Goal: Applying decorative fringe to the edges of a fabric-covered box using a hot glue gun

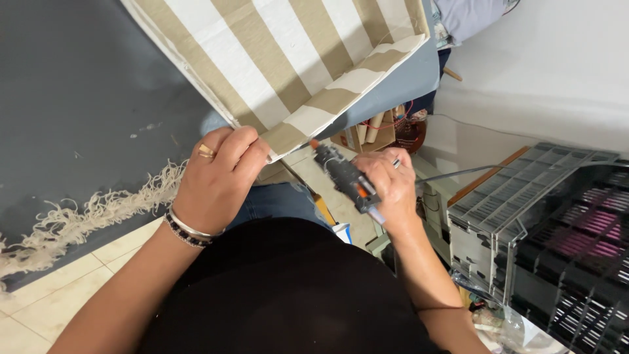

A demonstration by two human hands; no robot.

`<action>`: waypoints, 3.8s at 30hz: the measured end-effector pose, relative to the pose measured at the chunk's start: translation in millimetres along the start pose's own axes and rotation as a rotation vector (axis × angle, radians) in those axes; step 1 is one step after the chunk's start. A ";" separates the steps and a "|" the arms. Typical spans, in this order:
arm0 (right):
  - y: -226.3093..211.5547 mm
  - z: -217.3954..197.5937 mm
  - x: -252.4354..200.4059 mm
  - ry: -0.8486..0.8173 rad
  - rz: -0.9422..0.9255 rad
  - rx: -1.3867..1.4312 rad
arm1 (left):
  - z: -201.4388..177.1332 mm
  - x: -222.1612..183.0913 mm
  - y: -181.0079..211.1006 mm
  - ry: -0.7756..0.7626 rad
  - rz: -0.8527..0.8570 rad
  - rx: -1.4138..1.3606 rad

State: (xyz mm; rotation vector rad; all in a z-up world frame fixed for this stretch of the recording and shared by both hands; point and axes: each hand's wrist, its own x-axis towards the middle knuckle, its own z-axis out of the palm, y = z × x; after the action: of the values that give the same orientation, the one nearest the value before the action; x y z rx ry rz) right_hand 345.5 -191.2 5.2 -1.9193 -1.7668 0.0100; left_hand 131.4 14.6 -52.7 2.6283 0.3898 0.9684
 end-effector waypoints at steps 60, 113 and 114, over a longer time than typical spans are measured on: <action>68.5 -28.9 8.8 0.010 0.253 0.000 | -28.7 12.7 11.8 -0.290 -0.134 -0.075; 143.3 -47.3 9.6 0.058 0.293 -0.114 | -28.6 6.5 16.4 -0.340 -0.233 -0.031; 146.7 -47.5 7.3 0.066 0.319 -0.115 | -28.0 5.3 15.9 -0.344 -0.234 -0.031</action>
State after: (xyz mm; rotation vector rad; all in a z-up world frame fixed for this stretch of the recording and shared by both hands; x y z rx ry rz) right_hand 498.9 -203.1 -7.0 -2.2397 -1.4299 -0.0425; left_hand 118.9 7.4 -23.4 2.5801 0.5718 0.4347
